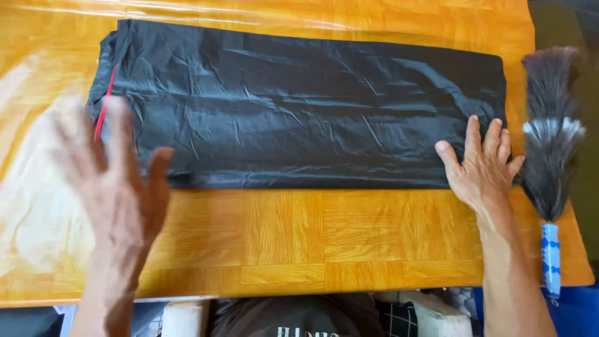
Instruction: The person folds a large black tarp with red accents on a wooden table. They repeatedly fold the tarp in half lengthwise and then roll it tightly into a compact bundle. Finally, they place the folded tarp into a white plastic crate.
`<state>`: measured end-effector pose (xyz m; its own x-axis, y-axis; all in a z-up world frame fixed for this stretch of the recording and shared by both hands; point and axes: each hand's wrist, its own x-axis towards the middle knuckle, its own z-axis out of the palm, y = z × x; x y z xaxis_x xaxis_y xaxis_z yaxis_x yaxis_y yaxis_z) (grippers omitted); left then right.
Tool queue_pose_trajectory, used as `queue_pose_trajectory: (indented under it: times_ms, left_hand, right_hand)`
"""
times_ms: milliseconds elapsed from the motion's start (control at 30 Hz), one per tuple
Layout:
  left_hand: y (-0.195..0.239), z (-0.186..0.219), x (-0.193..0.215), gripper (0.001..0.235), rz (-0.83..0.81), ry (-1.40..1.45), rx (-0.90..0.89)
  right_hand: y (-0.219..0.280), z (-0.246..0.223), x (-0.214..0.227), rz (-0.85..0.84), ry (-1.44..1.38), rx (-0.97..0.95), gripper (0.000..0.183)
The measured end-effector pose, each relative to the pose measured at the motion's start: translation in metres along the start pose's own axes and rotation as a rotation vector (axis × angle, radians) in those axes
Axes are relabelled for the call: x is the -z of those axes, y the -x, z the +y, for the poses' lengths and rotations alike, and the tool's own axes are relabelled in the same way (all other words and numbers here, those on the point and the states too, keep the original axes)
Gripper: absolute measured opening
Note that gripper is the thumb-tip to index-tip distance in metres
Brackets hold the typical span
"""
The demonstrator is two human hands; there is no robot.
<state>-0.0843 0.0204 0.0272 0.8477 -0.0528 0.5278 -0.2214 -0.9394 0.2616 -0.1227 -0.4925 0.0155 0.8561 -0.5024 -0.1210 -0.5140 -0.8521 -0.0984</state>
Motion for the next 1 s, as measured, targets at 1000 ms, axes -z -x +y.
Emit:
queue_pose_trajectory:
  times_ms: [1000]
  left_hand:
    - [-0.275,0.042,-0.139,0.105,-1.022,-0.184,-0.258]
  right_hand:
    - [-0.163,-0.119,0.069,-0.188,0.003,0.56,0.09]
